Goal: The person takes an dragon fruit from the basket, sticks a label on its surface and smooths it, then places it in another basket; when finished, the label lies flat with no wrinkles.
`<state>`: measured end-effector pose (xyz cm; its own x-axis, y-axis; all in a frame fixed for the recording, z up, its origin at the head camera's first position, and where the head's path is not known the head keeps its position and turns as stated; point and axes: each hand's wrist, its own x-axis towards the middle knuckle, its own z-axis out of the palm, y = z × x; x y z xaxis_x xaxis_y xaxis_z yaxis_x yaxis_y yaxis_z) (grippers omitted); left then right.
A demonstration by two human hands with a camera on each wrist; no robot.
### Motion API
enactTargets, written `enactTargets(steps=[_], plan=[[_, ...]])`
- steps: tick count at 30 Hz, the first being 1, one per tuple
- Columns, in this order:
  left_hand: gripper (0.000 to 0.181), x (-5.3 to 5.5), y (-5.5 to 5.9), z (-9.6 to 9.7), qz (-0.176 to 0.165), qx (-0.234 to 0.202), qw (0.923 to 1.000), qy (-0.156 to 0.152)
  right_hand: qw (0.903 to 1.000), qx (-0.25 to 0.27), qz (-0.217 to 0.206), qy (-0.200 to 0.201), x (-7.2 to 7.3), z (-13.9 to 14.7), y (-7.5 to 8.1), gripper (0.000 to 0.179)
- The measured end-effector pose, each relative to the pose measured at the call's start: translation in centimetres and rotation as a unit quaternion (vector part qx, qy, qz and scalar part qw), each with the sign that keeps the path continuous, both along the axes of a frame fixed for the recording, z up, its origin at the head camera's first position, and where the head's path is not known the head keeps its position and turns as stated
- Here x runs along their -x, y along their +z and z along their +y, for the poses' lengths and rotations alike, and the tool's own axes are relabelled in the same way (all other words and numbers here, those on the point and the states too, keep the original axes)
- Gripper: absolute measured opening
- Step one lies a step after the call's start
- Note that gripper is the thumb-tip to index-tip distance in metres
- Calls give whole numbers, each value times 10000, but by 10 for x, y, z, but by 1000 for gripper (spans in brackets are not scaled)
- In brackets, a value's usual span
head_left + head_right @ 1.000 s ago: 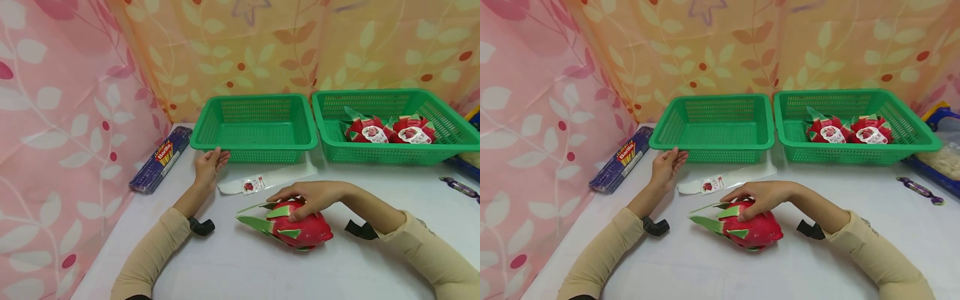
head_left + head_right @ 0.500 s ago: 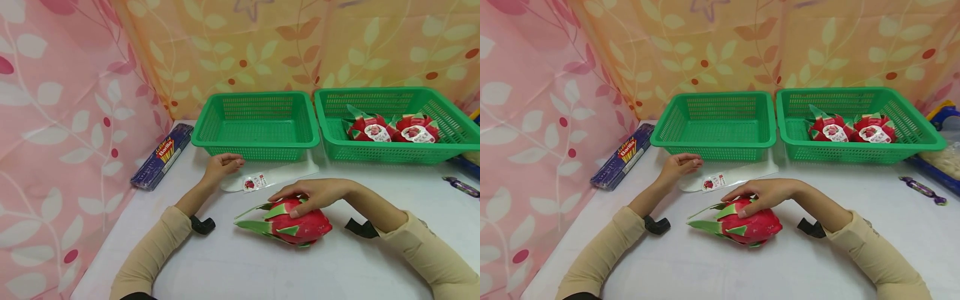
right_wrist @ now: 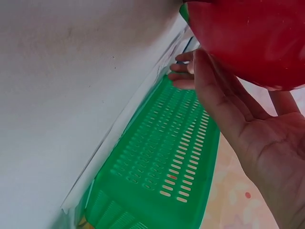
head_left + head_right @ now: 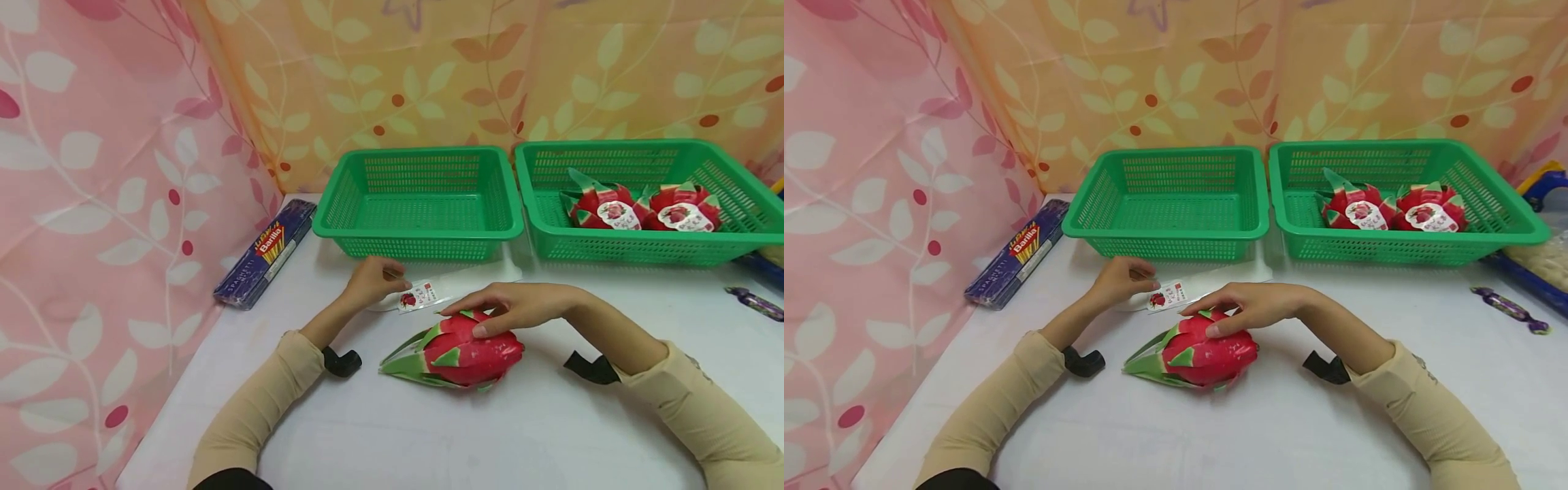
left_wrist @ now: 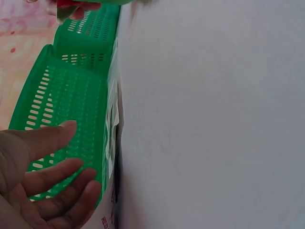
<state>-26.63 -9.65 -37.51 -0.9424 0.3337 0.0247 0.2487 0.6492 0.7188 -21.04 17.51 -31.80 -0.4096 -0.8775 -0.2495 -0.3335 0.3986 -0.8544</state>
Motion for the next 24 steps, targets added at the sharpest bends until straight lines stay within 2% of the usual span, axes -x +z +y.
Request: enactTargets(steps=[8, 12, 16, 19, 21, 24], plan=[[48, 0, -6, 6, 32, 931, 9956, -65, 10000, 38, 32, -3, 6, 2, -3, 45], [45, -1, -6, 7, 63, 1191, 9928, -86, 9997, -39, 110, -200, 9, 4, -4, 43], [42, -1, -6, 7, 13, 1201, 9927, -93, 9978, 218, 232, -585, 12, 3, -5, 41], [40, 0, -6, 7, -46, 1058, 9943, -140, 9917, 596, 463, -1040, 14, -1, -8, 38], [36, 1, -5, 7, -65, 786, 9964, -316, 9837, 849, 703, -1423, 15, -4, -11, 37], [29, 3, 1, 8, -20, 254, 9966, -787, 9631, 1178, 1511, -1892, 15, -11, -15, 35]])
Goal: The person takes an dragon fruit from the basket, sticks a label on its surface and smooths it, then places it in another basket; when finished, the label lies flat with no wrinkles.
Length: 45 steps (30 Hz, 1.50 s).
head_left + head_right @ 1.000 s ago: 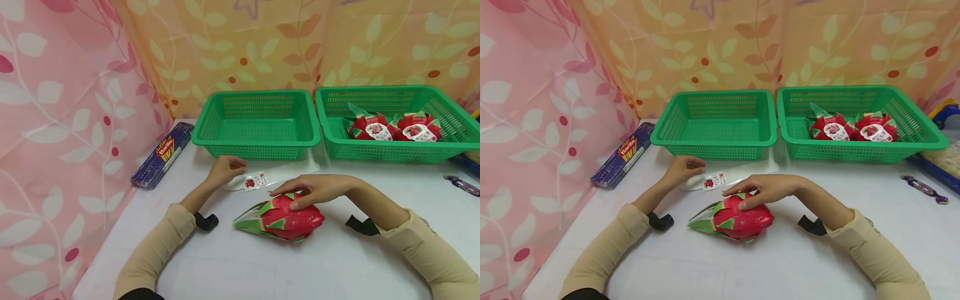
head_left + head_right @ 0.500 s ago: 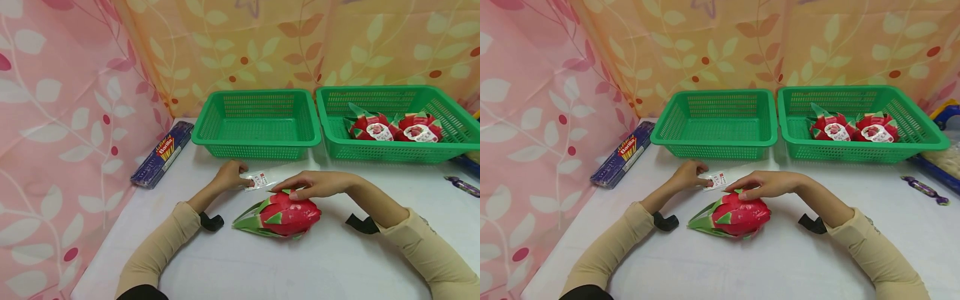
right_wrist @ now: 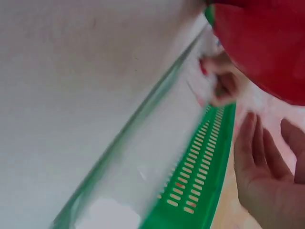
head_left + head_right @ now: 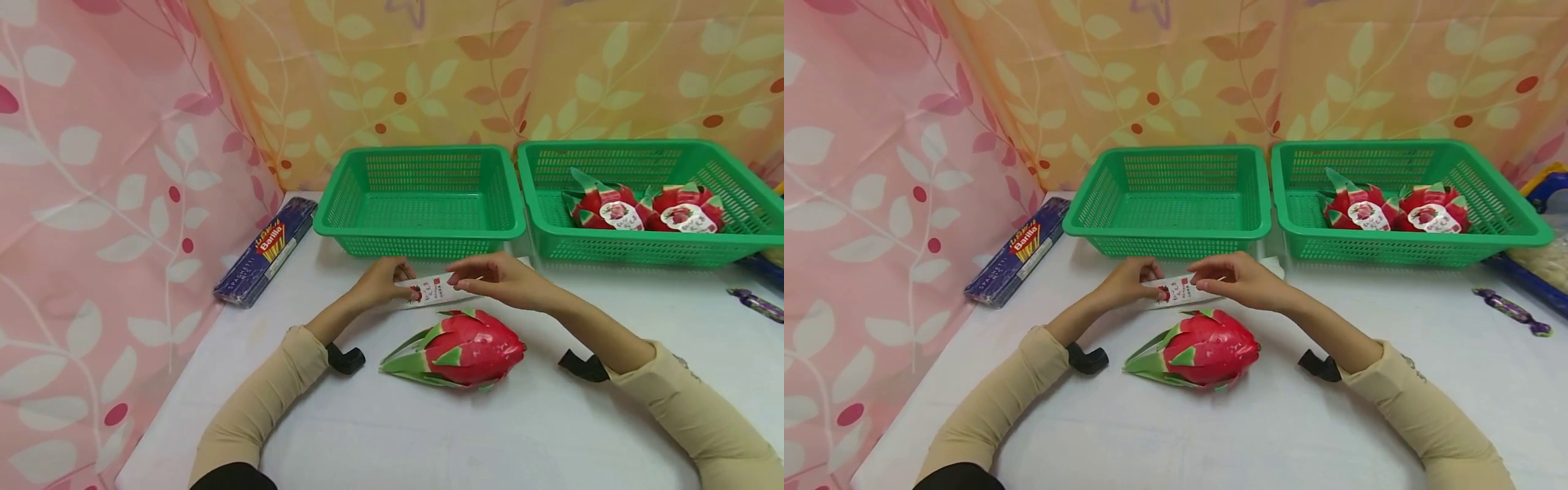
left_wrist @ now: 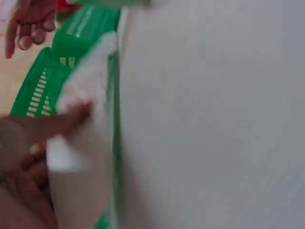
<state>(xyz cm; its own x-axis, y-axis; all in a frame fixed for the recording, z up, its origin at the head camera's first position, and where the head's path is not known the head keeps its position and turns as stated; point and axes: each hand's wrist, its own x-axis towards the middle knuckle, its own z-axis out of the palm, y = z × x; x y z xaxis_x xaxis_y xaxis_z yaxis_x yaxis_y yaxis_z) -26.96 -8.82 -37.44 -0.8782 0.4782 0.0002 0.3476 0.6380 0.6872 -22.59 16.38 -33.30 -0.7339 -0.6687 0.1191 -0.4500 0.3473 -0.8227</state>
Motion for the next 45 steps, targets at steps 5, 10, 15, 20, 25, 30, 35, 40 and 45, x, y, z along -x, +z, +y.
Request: enactTargets(steps=[5, 10, 15, 20, 25, 30, 35, 40, 45], plan=[[18, -2, 21, 5, 121, -385, 9966, -712, 9748, 175, 2158, -538, 1, -12, -2, 34], [17, -10, 43, 11, 49, -722, 9907, -1154, 9608, 75, 2723, -514, 2, -18, 2, 36], [17, -16, 60, 11, -199, -1064, 9857, -1294, 9728, 261, 2211, -642, 1, -20, 3, 18], [14, -17, 68, 8, -394, -1454, 9823, -1115, 9785, 513, 1743, -977, -3, -17, 6, 11], [14, -17, 70, 9, -678, -1781, 9771, -943, 9795, 754, 1582, -988, -2, -13, 6, 11], [15, -16, 69, 11, -1158, -2097, 9677, -787, 9785, 865, 1683, -820, -2, -12, 9, 15], [19, -18, 69, 15, -1776, -2640, 9463, -569, 9706, 964, 2152, -485, -2, -13, 12, 32], [21, -23, 69, 17, -2138, -2986, 9294, -369, 9575, 1368, 2538, 10, 0, -15, 12, 38], [21, -26, 66, 18, -2365, -3222, 9160, -354, 9535, 1573, 2565, 159, -2, -17, 11, 37]])
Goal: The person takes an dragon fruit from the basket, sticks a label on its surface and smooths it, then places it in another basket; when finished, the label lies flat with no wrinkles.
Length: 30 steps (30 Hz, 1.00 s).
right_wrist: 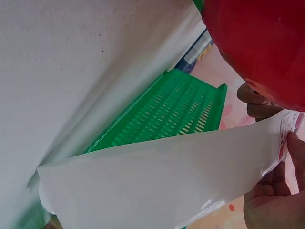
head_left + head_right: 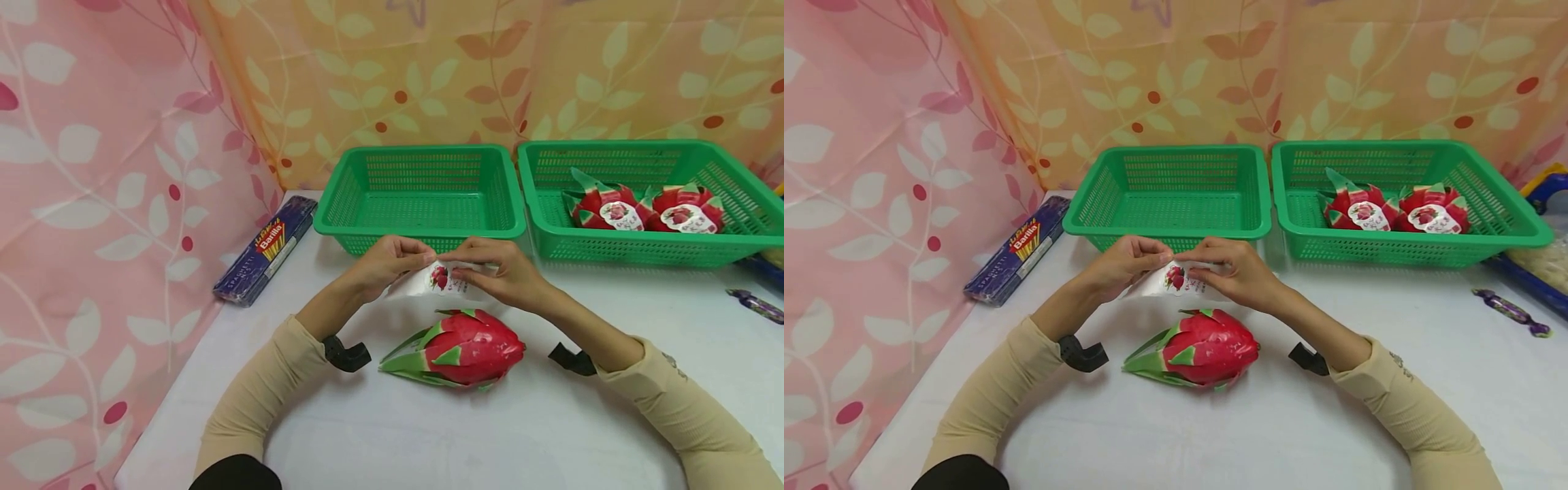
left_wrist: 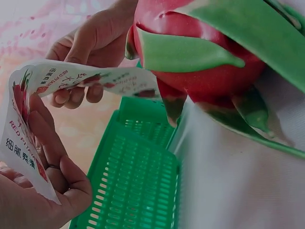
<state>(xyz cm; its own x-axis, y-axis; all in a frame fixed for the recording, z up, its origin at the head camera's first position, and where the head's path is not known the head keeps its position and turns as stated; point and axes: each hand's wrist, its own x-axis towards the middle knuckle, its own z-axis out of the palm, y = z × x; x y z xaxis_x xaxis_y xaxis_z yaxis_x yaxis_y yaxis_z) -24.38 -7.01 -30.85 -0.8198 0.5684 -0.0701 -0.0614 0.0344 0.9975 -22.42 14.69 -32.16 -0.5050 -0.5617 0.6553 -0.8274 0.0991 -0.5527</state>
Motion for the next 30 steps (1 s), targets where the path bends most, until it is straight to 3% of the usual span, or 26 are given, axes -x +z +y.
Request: enactTargets(steps=[9, 17, 25, 27, 30], plan=[[23, -1, -1, 2, 28, 101, 9999, 69, 9991, 406, -132, -9, -2, -3, 0, 26], [22, 6, -7, -2, 719, 874, 9928, 400, 9984, 359, -276, -341, -1, 2, 2, 23], [17, 24, -30, -14, 1339, 1864, 9721, 489, 9919, 597, -735, -843, -4, 12, 11, 9], [15, 28, -38, -17, 1663, 2161, 9615, 346, 9887, 565, -1082, -870, -4, 15, 13, 7], [13, 32, -46, -20, 2285, 2569, 9388, 190, 9798, 305, -1713, -990, -4, 18, 16, 9]])
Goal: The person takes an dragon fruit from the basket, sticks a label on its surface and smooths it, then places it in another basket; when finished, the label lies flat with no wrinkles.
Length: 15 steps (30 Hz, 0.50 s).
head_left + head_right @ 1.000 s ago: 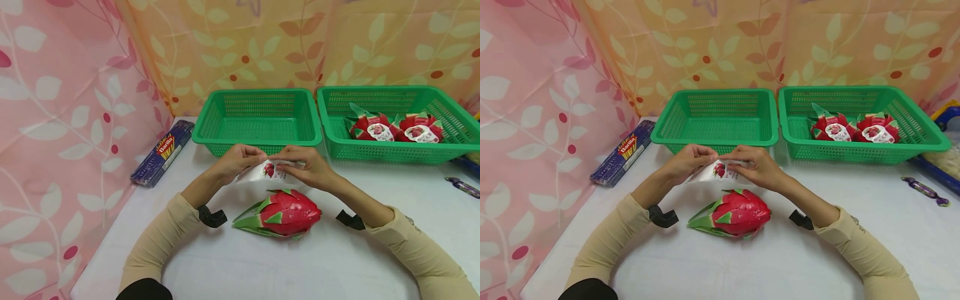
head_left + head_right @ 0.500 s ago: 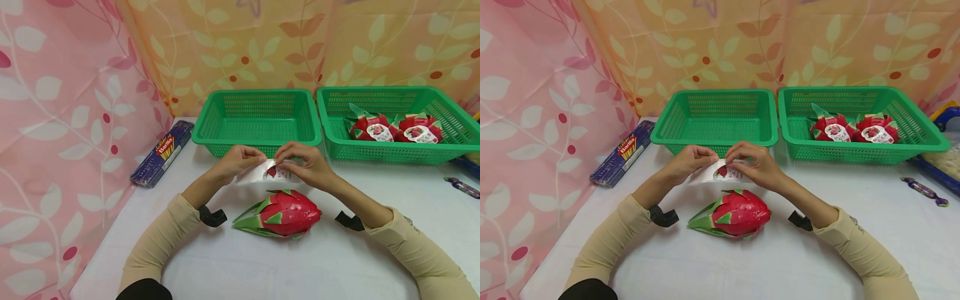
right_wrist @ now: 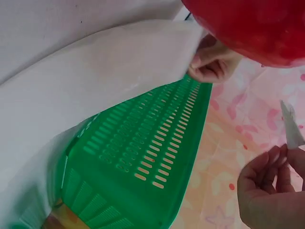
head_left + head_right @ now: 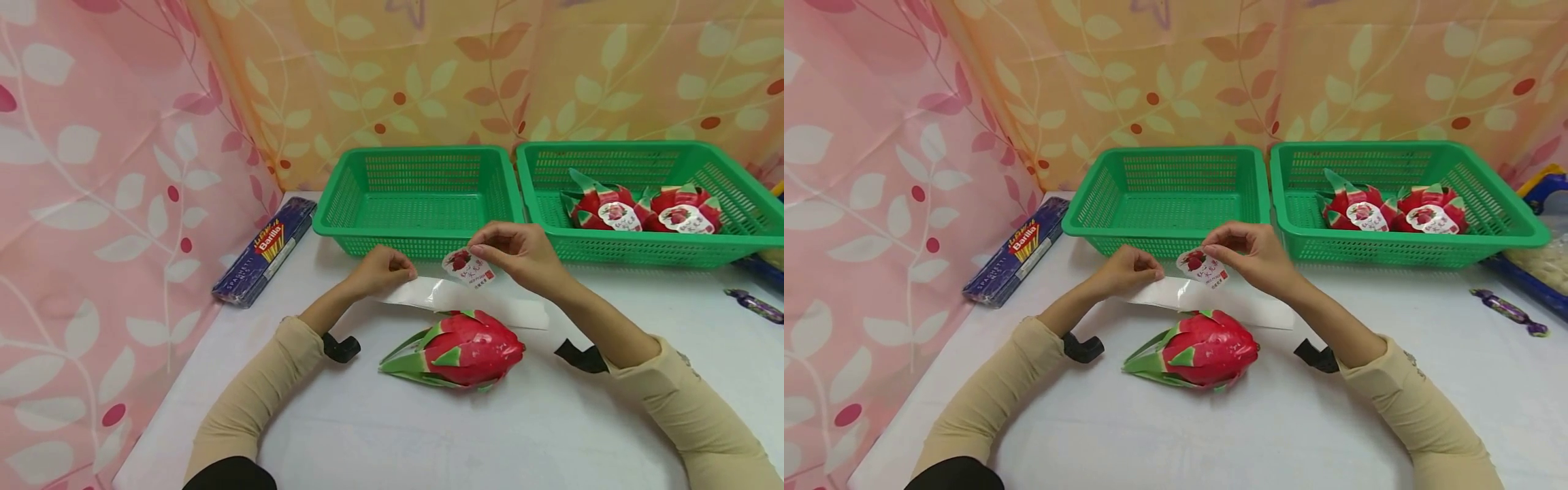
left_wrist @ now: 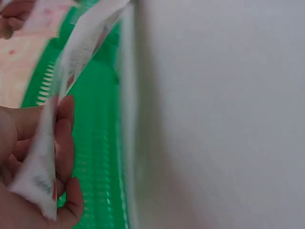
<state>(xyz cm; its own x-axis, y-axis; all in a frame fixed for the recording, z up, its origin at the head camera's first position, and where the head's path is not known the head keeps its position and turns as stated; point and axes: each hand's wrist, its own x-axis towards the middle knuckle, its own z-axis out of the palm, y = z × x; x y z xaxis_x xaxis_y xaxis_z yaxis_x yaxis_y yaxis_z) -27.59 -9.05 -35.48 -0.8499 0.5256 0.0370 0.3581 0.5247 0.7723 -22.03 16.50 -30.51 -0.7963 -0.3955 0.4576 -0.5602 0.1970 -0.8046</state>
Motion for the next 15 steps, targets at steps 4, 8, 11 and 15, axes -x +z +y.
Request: enactTargets(steps=[4, 8, 11, 15], plan=[[15, -3, -1, -1, 739, 455, 9962, 55, 9970, -494, -585, -141, 0, 3, 3, 14], [21, -17, 22, 8, 1333, 171, 9908, 141, 9930, -889, -744, -246, 2, 4, 6, 16], [20, -34, 48, 21, 1567, -306, 9872, 44, 9916, -1051, -724, -213, 3, 5, 10, 16], [15, -49, 71, 36, 1548, -580, 9861, -146, 9917, -1107, -653, -86, 2, 4, 14, 17]])
